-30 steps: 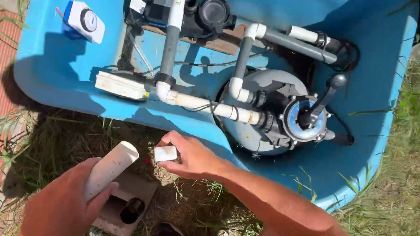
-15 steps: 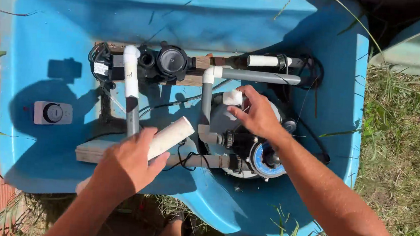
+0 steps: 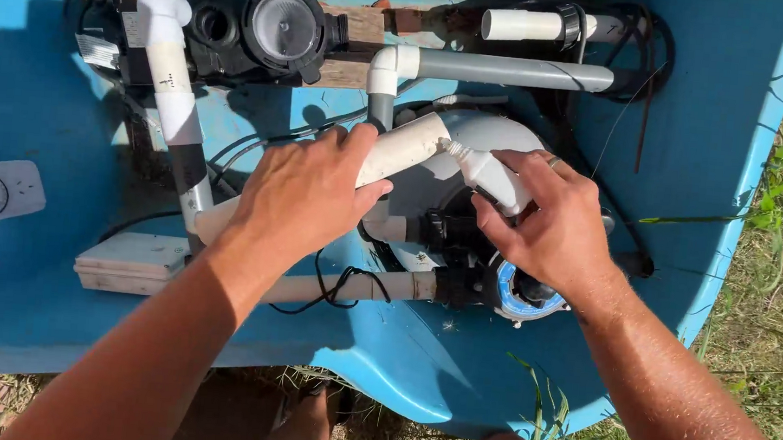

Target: Repairing and assembling PVC pipes for a pool filtration system using solvent cement

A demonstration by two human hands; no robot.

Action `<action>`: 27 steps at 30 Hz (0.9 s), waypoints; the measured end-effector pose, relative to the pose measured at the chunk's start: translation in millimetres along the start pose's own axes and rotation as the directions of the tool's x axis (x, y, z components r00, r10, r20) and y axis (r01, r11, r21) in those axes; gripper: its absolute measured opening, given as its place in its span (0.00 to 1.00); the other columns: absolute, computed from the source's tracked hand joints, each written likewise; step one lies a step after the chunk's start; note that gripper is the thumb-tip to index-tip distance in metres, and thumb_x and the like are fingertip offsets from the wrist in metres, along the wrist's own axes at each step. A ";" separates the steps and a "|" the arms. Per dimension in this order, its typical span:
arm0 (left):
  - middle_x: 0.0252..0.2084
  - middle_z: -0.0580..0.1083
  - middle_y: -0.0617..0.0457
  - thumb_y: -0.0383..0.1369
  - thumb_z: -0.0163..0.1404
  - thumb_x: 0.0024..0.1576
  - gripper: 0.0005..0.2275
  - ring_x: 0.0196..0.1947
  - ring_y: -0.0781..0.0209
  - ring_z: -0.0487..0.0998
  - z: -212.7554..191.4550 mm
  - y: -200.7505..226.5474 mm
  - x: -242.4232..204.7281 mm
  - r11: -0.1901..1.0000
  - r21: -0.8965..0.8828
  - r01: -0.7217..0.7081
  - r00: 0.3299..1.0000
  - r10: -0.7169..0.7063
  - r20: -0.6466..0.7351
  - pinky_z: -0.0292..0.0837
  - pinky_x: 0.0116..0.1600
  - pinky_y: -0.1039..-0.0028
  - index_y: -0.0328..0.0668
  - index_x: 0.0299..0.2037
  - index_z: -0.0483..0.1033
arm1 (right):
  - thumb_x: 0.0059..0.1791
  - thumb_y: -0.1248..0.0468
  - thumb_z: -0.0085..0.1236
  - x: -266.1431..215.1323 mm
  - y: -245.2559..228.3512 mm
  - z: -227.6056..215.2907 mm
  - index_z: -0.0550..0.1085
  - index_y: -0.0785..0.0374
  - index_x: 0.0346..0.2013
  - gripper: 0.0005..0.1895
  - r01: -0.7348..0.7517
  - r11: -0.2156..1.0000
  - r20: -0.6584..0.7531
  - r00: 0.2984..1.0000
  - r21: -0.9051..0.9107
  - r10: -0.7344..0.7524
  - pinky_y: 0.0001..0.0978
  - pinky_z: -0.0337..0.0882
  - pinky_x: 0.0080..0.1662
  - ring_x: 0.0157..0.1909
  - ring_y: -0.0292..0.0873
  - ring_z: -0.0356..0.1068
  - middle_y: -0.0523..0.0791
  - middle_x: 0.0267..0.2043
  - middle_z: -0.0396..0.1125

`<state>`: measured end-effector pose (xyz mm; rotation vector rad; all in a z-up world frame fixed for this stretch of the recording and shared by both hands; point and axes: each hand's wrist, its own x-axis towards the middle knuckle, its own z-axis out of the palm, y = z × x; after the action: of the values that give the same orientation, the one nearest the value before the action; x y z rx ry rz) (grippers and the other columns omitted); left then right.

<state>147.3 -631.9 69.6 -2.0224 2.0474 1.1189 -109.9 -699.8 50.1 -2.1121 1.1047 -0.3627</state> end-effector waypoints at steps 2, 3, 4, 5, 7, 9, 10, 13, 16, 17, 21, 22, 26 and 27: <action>0.43 0.75 0.37 0.41 0.45 0.59 0.20 0.37 0.32 0.80 -0.5 1.0 -0.5 1.000 0.016 -0.004 1.000 0.004 -0.018 0.76 0.39 0.48 0.40 0.58 0.63 | 0.41 0.58 0.69 -4.5 -3.4 1.1 0.76 0.60 0.48 0.23 -0.089 0.995 -0.014 0.996 -0.036 0.089 0.40 0.70 0.29 0.31 0.56 0.72 0.54 0.31 0.68; 0.43 0.75 0.37 0.41 0.45 0.59 0.20 0.37 0.32 0.80 0.6 1.4 0.6 1.000 0.019 -0.006 1.000 0.006 -0.017 0.76 0.39 0.48 0.40 0.58 0.63 | 0.41 0.58 0.69 -7.0 -2.9 -0.1 0.76 0.60 0.48 0.23 -0.091 0.995 -0.016 0.996 -0.035 0.091 0.40 0.70 0.29 0.31 0.56 0.72 0.54 0.31 0.68; 0.43 0.74 0.36 0.41 0.45 0.59 0.20 0.38 0.31 0.79 1.6 1.7 1.1 1.000 0.013 -0.005 1.000 0.005 -0.014 0.76 0.39 0.47 0.40 0.58 0.63 | 0.42 0.58 0.69 -8.2 -2.3 -1.2 0.77 0.61 0.47 0.22 -0.092 0.995 -0.017 0.996 -0.042 0.091 0.40 0.70 0.29 0.29 0.56 0.72 0.55 0.29 0.68; 0.43 0.74 0.36 0.41 0.45 0.59 0.20 0.38 0.30 0.79 2.4 1.9 1.5 1.000 0.007 -0.004 1.000 0.004 -0.011 0.76 0.39 0.46 0.40 0.58 0.62 | 0.42 0.58 0.68 -9.5 -1.8 -2.4 0.77 0.61 0.47 0.21 -0.092 0.994 -0.017 0.996 -0.050 0.092 0.39 0.70 0.29 0.27 0.56 0.71 0.56 0.27 0.68; 0.43 0.74 0.36 0.41 0.45 0.59 0.20 0.38 0.30 0.79 4.5 1.5 2.7 1.000 0.007 -0.006 1.000 0.006 -0.015 0.76 0.39 0.46 0.41 0.58 0.62 | 0.42 0.58 0.69 -11.7 -1.5 -3.8 0.77 0.61 0.46 0.21 -0.093 0.994 -0.027 0.995 -0.054 0.091 0.39 0.70 0.29 0.26 0.56 0.71 0.56 0.27 0.67; 0.43 0.74 0.36 0.41 0.46 0.59 0.20 0.38 0.30 0.79 3.9 2.1 3.8 1.000 0.011 -0.016 1.000 0.016 -0.018 0.76 0.38 0.46 0.41 0.58 0.62 | 0.41 0.57 0.70 -13.3 -2.9 -4.0 0.77 0.61 0.45 0.21 -0.099 0.993 -0.045 0.994 -0.057 0.096 0.38 0.69 0.28 0.25 0.56 0.71 0.57 0.26 0.67; 0.41 0.75 0.36 0.40 0.46 0.59 0.20 0.37 0.33 0.80 2.9 3.6 4.4 0.999 0.033 -0.033 0.999 0.033 -0.002 0.76 0.38 0.50 0.39 0.57 0.62 | 0.41 0.57 0.71 -13.5 -4.2 -4.9 0.78 0.61 0.44 0.21 -0.106 0.993 -0.059 0.993 -0.055 0.103 0.36 0.69 0.27 0.24 0.53 0.70 0.56 0.25 0.67; 0.39 0.75 0.36 0.40 0.47 0.59 0.20 0.35 0.36 0.81 1.8 5.3 4.8 0.995 0.075 -0.061 0.998 0.060 0.012 0.77 0.37 0.55 0.37 0.57 0.62 | 0.41 0.56 0.71 -14.4 -9.5 -9.7 0.79 0.61 0.43 0.20 -0.119 0.990 -0.076 0.991 -0.069 0.114 0.34 0.68 0.26 0.21 0.51 0.69 0.56 0.23 0.67; 0.37 0.76 0.36 0.39 0.47 0.59 0.20 0.34 0.38 0.81 7.1 4.6 4.6 0.991 0.106 -0.085 0.996 0.085 0.004 0.77 0.37 0.56 0.37 0.56 0.62 | 0.42 0.57 0.70 -16.6 -15.4 -16.0 0.79 0.63 0.42 0.19 -0.120 0.988 -0.064 0.991 -0.094 0.114 0.36 0.70 0.27 0.23 0.55 0.70 0.58 0.24 0.68; 0.36 0.76 0.36 0.39 0.47 0.59 0.19 0.34 0.38 0.81 9.1 3.4 5.0 0.987 0.124 -0.102 0.995 0.103 -0.006 0.77 0.36 0.55 0.36 0.56 0.62 | 0.42 0.57 0.69 -16.2 -17.1 -17.5 0.79 0.64 0.41 0.18 -0.113 0.988 -0.056 0.993 -0.101 0.107 0.39 0.72 0.28 0.27 0.58 0.72 0.60 0.25 0.69; 0.35 0.76 0.36 0.40 0.48 0.58 0.19 0.32 0.39 0.81 13.8 0.0 6.1 0.977 0.165 -0.132 0.989 0.140 -0.038 0.78 0.35 0.57 0.36 0.55 0.63 | 0.43 0.58 0.69 -14.6 -24.7 -22.4 0.79 0.66 0.40 0.17 -0.115 0.987 -0.032 0.993 -0.112 0.112 0.40 0.72 0.29 0.27 0.58 0.73 0.60 0.25 0.70; 0.34 0.76 0.36 0.39 0.49 0.58 0.19 0.32 0.39 0.81 13.7 -0.2 5.3 0.975 0.171 -0.139 0.987 0.150 -0.049 0.78 0.35 0.58 0.36 0.55 0.63 | 0.43 0.58 0.68 -14.3 -25.6 -23.3 0.79 0.66 0.40 0.17 -0.106 0.987 -0.023 0.994 -0.118 0.104 0.41 0.72 0.29 0.28 0.59 0.73 0.60 0.25 0.70; 0.35 0.76 0.37 0.39 0.50 0.58 0.20 0.32 0.39 0.81 11.6 0.9 3.2 0.975 0.164 -0.152 0.985 0.164 -0.059 0.78 0.36 0.58 0.37 0.55 0.62 | 0.43 0.56 0.68 -13.0 -29.3 -23.8 0.79 0.65 0.39 0.17 -0.092 0.981 0.002 0.996 -0.173 0.094 0.42 0.73 0.29 0.29 0.60 0.74 0.60 0.25 0.69; 0.35 0.76 0.37 0.39 0.50 0.58 0.20 0.32 0.39 0.81 12.1 1.2 2.7 0.975 0.162 -0.150 0.985 0.161 -0.059 0.78 0.36 0.58 0.37 0.55 0.62 | 0.43 0.56 0.68 -12.9 -30.5 -23.9 0.79 0.65 0.39 0.17 -0.091 0.981 0.005 0.996 -0.173 0.093 0.42 0.73 0.29 0.29 0.60 0.74 0.60 0.25 0.69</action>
<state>140.6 -628.0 59.9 -1.8829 2.2842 0.8843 -112.0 -689.0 89.5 -2.2000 1.2607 -0.2150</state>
